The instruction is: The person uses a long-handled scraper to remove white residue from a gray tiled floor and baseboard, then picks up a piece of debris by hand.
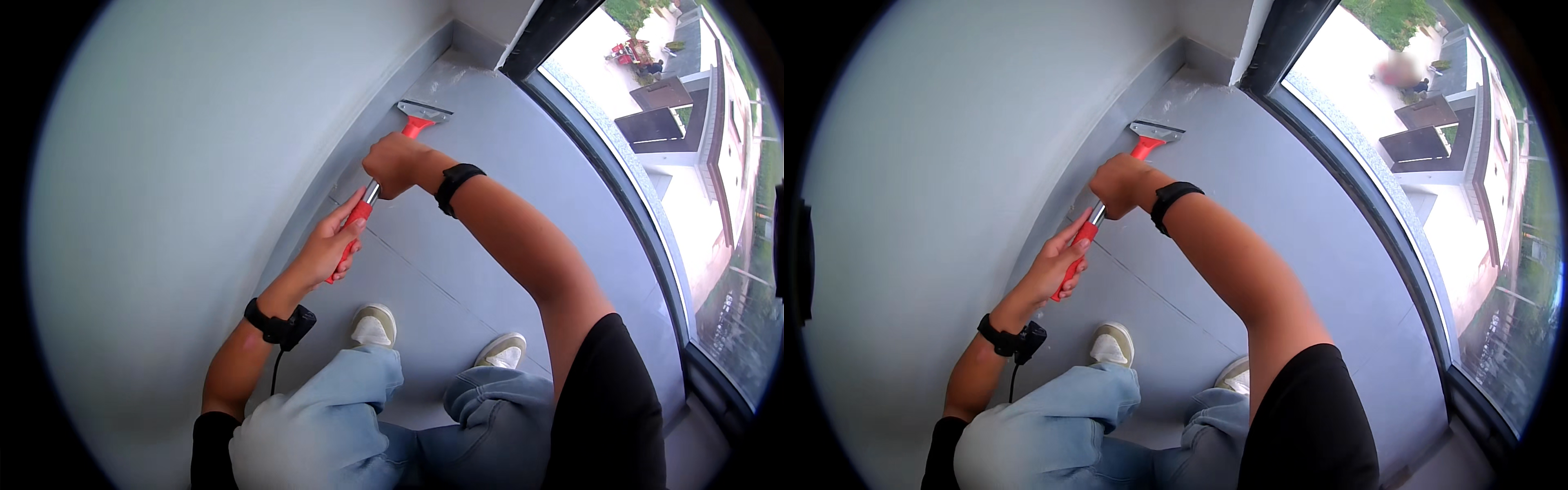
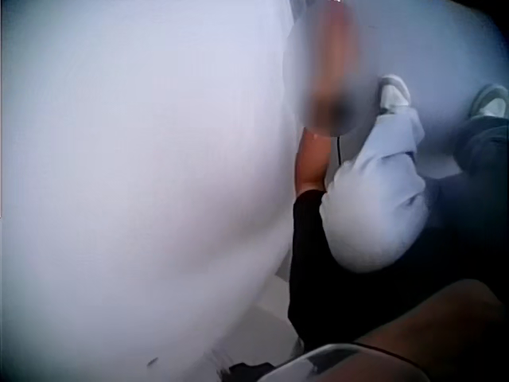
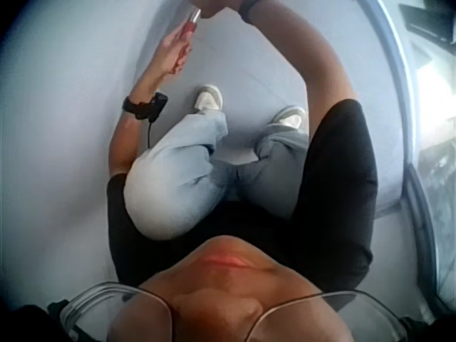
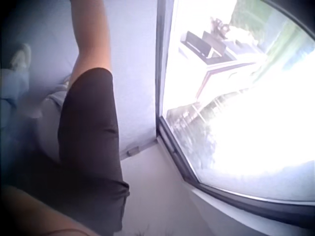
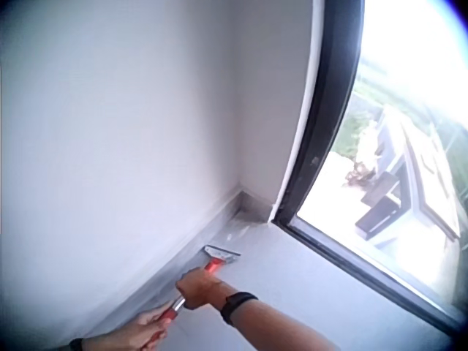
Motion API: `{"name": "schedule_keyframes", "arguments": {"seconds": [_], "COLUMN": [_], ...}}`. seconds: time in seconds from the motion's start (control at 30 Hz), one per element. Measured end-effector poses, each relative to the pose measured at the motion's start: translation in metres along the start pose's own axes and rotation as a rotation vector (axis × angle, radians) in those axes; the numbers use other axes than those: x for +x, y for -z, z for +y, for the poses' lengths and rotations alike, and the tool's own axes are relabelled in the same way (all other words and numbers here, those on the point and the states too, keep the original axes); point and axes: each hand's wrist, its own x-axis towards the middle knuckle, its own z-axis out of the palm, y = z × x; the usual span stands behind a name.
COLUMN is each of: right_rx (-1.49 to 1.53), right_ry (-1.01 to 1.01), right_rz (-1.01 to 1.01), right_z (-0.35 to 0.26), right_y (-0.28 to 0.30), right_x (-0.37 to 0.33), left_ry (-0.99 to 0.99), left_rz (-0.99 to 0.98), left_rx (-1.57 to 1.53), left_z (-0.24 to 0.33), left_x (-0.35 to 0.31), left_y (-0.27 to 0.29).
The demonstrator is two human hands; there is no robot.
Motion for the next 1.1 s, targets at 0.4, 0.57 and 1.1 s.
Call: {"name": "schedule_keyframes", "arguments": {"seconds": [0.4,0.57,1.1], "right_rx": [0.100,0.046,0.068], "right_ry": [0.590,0.629,0.663], "right_rz": [0.401,0.556,0.553], "right_z": [-0.156,-0.169,-0.165], "right_y": [-0.068,-0.093,-0.078], "right_x": [0.045,0.067,0.070], "left_ry": [-0.271,-0.371,-0.337], "left_rz": [0.413,0.523,0.533], "left_rx": [0.797,0.886,0.919], "left_z": [-0.136,-0.167,-0.160], "left_x": [-0.147,-0.145,-0.143], "left_y": [0.032,0.035,0.045]}}
